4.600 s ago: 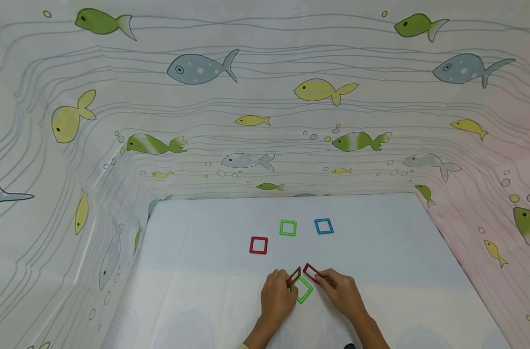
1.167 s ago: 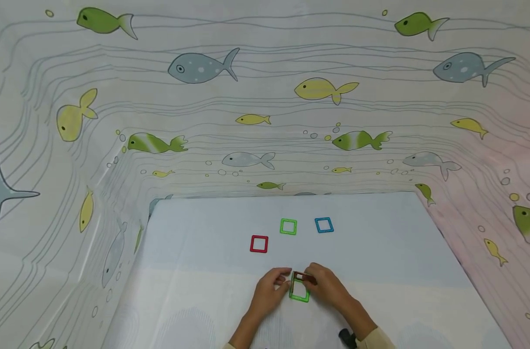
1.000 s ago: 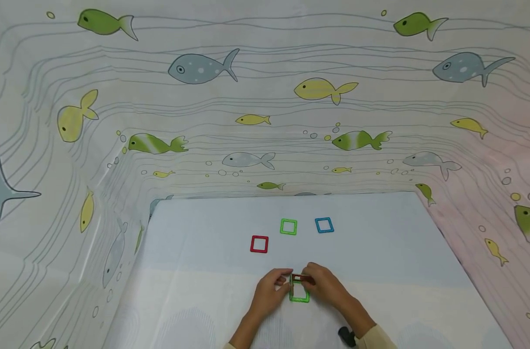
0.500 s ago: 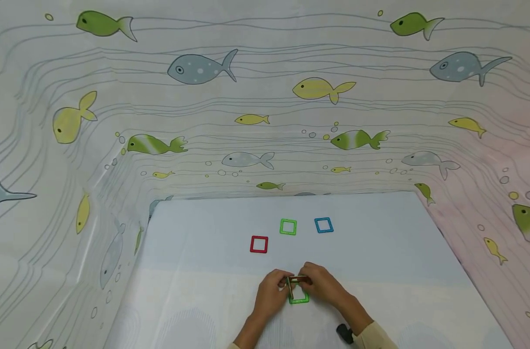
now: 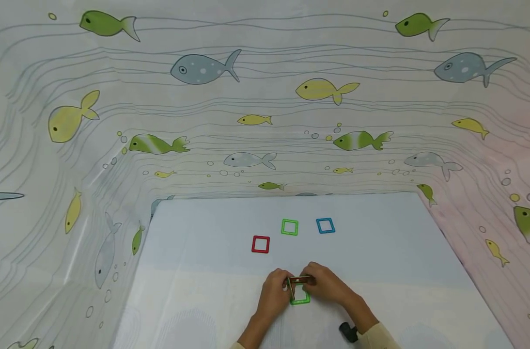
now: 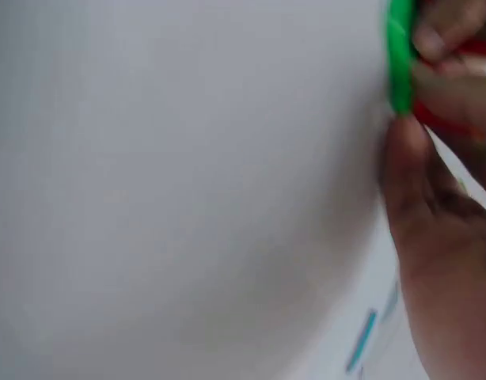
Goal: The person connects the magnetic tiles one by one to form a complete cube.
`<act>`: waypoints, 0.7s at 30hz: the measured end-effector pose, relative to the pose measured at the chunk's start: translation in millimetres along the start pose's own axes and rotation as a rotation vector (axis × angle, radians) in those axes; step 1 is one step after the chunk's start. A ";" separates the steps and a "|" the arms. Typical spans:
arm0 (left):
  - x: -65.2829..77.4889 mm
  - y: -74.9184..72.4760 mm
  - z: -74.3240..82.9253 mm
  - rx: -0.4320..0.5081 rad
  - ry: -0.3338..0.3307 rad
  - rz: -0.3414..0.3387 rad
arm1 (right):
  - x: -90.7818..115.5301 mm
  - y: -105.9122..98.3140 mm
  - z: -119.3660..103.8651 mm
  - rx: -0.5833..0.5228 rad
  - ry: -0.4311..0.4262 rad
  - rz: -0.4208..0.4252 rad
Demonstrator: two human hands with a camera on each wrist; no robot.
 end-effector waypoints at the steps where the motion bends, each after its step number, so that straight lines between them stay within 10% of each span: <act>1: -0.2 0.1 0.5 0.001 -0.005 -0.003 | 0.4 -4.7 0.7 -0.017 0.007 -0.028; 21: -2.3 -0.8 3.0 -0.001 -0.056 -0.049 | -52.9 -36.8 -18.8 0.063 0.035 -0.070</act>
Point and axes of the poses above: each hand's wrist, its own x-axis away from the middle knuckle, its own y-axis out of the palm, z = x × y, the point moved 1 cm from there along -x, towards the middle knuckle, and after that the axes turned 8 degrees about -x, right-handed, at the moved point
